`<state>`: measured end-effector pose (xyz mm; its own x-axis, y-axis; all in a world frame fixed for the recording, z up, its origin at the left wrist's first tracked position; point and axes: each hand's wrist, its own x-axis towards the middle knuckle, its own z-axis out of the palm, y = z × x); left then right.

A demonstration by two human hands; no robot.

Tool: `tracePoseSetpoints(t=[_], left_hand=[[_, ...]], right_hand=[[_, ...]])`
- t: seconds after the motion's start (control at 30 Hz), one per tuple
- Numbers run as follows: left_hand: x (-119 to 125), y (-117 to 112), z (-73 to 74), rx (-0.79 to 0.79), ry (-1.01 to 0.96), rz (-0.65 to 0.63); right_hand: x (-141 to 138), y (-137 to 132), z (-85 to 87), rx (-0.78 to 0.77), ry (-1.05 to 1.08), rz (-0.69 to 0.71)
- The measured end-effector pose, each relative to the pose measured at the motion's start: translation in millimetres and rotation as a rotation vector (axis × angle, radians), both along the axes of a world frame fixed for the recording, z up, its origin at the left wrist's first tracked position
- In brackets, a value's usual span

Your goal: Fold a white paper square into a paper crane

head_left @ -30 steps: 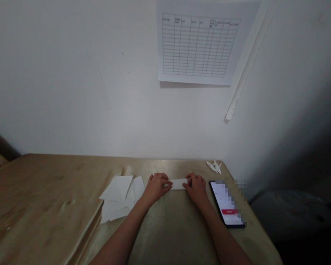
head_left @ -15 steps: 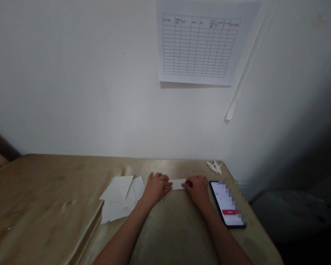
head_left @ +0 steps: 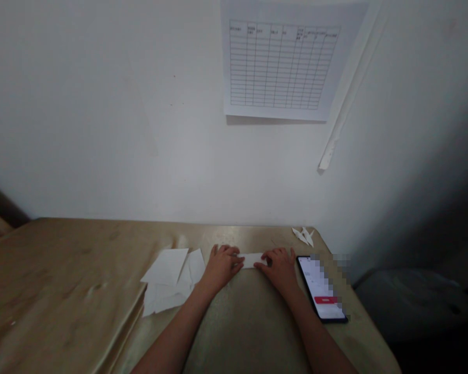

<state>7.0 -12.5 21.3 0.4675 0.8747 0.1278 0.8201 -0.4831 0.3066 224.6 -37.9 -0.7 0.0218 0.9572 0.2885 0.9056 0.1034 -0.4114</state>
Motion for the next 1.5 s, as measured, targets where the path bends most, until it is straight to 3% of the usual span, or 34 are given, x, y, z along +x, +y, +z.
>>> tracePoseSetpoints(t=[1.5], left_hand=[[4.9,0.3,-4.7,0.049,0.034,0.032]], right_hand=[[-3.6,0.6,-3.3,0.004,-0.013,-0.043]])
